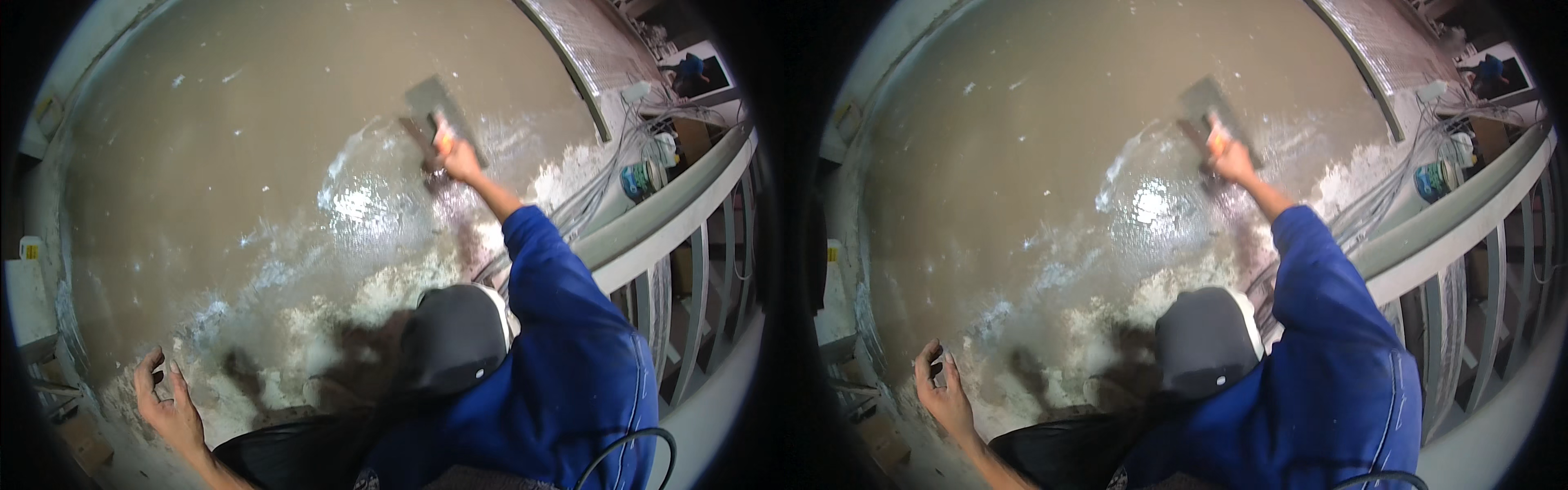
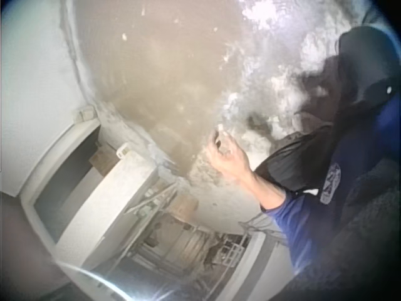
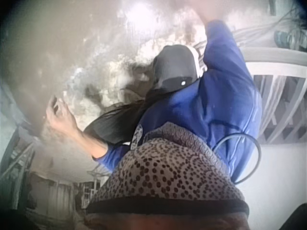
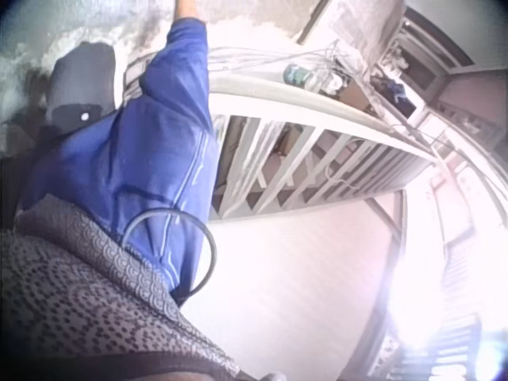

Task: The person levels wet concrete on a floor using a long straightedge, then smooths the surface with a hand trowel. The person moves around the area to reach different sections, repeatedly dragging the straightedge and troweling the concrete.

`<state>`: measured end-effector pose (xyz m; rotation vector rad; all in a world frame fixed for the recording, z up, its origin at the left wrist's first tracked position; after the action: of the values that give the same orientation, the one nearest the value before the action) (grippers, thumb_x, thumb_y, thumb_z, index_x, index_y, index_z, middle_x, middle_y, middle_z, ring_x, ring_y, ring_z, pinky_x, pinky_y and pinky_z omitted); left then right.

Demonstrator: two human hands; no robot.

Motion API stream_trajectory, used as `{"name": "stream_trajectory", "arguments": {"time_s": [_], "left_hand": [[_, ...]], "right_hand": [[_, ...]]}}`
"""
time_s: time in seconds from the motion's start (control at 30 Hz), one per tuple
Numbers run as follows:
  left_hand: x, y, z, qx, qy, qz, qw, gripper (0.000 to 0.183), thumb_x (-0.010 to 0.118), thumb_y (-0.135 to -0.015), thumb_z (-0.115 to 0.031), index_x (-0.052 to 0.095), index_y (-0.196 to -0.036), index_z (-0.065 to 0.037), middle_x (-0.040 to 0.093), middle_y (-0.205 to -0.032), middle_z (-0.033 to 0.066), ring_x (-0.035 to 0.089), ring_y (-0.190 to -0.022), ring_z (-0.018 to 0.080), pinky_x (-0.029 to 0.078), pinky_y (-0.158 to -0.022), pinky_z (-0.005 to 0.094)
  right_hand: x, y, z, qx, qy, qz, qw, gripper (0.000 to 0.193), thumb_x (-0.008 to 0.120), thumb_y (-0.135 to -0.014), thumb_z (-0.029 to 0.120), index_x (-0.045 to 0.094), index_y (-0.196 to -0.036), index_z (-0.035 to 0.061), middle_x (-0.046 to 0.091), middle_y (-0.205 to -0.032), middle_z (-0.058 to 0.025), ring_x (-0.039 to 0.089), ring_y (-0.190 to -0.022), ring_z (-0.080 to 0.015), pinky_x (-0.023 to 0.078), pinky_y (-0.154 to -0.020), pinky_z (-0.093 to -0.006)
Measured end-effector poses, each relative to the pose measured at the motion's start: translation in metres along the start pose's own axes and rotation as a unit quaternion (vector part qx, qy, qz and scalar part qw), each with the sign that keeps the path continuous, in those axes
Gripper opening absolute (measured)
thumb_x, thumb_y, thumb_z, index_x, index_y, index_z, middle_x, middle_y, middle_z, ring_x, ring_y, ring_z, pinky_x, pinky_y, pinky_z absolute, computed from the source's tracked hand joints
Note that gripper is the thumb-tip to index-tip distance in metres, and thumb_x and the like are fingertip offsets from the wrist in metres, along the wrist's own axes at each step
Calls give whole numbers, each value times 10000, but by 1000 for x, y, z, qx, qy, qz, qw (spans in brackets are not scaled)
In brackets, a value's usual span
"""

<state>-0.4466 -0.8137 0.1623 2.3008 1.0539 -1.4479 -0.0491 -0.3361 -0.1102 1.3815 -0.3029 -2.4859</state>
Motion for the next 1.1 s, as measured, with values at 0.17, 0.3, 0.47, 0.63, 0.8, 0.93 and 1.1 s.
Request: {"name": "stream_trajectory", "arguments": {"time_s": [0.17,0.3,0.47,0.63,0.8,0.93,1.1], "left_hand": [[5,-3,9,-13,13,-6,1000,273,639,-920,-149,642,-1111,46,660,-1053,141,616,-993,253,465,-871,367],[3,-3,15,-33,-28,-17,999,308,643,-936,-183,639,-1134,52,660,-1062,146,609,-988,245,461,-900,371],[-10,5,34,-110,-45,-31,992,368,663,-941,-222,623,-1185,51,651,-1077,146,588,-1023,234,449,-928,372],[-29,3,51,-149,-55,-50,986,320,613,-964,-130,608,-1222,58,645,-1171,137,593,-1087,223,445,-974,343],[-77,5,83,-185,47,-125,974,470,760,-877,-302,665,-1109,96,679,-1120,265,659,-949,349,526,-866,422],[-114,8,165,-225,-142,-102,959,423,786,-851,-268,682,-1046,94,693,-1065,262,679,-907,331,550,-808,429],[-141,92,246,-365,-317,91,870,352,748,-861,-259,707,-1034,45,715,-982,219,673,-867,366,540,-806,448]], "right_hand": [[96,33,44,-133,-49,163,976,445,722,-688,235,661,-1076,26,707,-915,-187,696,-848,-284,536,-755,-395],[145,39,79,-188,-41,240,951,459,731,-667,220,653,-1069,13,704,-967,-212,670,-939,-369,510,-871,-428],[134,9,73,-80,-118,313,939,376,699,-736,109,625,-1093,19,653,-697,-138,637,-511,-213,504,-420,-363],[73,-63,20,-21,-193,259,946,386,664,-768,57,581,-1142,5,603,-635,-74,573,-448,-149,451,-348,-315],[-45,-150,-57,45,-25,-45,998,426,765,-726,262,686,-1029,-27,709,-825,-185,716,-663,-283,574,-516,-403],[-179,-154,-20,-33,22,-201,979,361,713,-766,290,711,-963,-12,708,-745,-164,697,-584,-231,532,-497,-338],[-372,-59,134,-221,-17,-240,945,304,693,-780,145,641,-1040,-2,643,-757,-67,596,-622,-120,495,-552,-304]]}}
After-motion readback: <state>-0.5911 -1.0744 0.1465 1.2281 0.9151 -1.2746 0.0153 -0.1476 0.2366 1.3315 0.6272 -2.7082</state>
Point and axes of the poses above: each hand's wrist, its own y-axis away from the middle knuckle, its own x-axis out of the palm, z = x × y, the point moved 3 cm from there along -y, towards the middle knuckle
